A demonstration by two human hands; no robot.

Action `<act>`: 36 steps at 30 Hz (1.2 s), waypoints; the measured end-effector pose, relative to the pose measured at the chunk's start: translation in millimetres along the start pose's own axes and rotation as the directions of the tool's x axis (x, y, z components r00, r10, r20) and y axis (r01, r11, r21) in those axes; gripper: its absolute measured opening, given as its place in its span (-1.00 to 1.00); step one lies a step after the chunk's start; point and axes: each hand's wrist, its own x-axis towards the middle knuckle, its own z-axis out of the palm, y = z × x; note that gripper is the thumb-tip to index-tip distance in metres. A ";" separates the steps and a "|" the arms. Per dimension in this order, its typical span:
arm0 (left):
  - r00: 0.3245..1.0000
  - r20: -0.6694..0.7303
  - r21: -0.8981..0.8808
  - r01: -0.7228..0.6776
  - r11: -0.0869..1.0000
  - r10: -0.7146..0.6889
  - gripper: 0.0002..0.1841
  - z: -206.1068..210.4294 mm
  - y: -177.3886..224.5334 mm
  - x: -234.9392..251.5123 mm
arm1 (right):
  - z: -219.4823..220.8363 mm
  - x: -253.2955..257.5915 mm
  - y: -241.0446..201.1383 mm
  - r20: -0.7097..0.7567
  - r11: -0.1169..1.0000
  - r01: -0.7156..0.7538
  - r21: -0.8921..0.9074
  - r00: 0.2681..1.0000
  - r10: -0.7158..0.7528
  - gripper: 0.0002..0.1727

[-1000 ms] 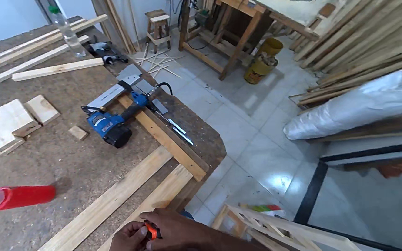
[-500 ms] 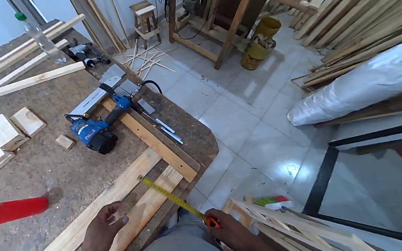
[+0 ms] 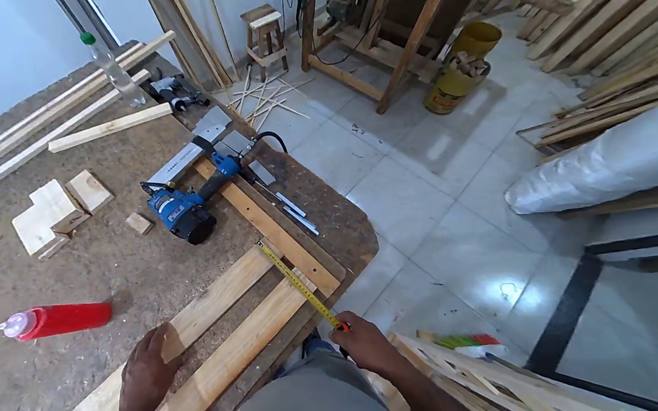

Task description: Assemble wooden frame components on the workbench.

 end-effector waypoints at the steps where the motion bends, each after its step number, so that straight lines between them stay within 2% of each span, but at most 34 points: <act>1: 1.000 -0.012 0.008 0.003 1.000 -0.003 -0.03 1.1 0.4 0.3 | 0.0 0.3 0.0 0.004 1.000 -0.005 -0.001 1.000 0.005 -0.39; 22: 0.998 -0.071 -0.011 -0.002 1.000 0.001 -0.06 11.5 -5.5 3.0 | -2.8 -4.5 -7.7 -0.029 0.997 -0.023 -0.069 0.999 0.021 -0.37; 26: 0.997 -0.073 0.057 -0.002 0.998 0.006 -0.01 10.3 -5.6 1.6 | -2.0 -4.4 -8.2 -0.020 0.998 -0.026 -0.065 0.999 0.024 -0.37; 30: 0.992 -0.104 0.037 -0.067 0.997 0.070 -0.04 11.1 -10.5 2.8 | -2.7 -5.1 -7.9 -0.022 0.998 -0.012 -0.063 1.000 0.011 -0.37; 36: 0.988 -0.124 -0.001 -0.092 0.996 0.092 -0.03 9.0 -20.5 8.9 | -5.0 -4.8 -10.1 -0.027 0.996 -0.017 -0.085 1.000 0.014 -0.39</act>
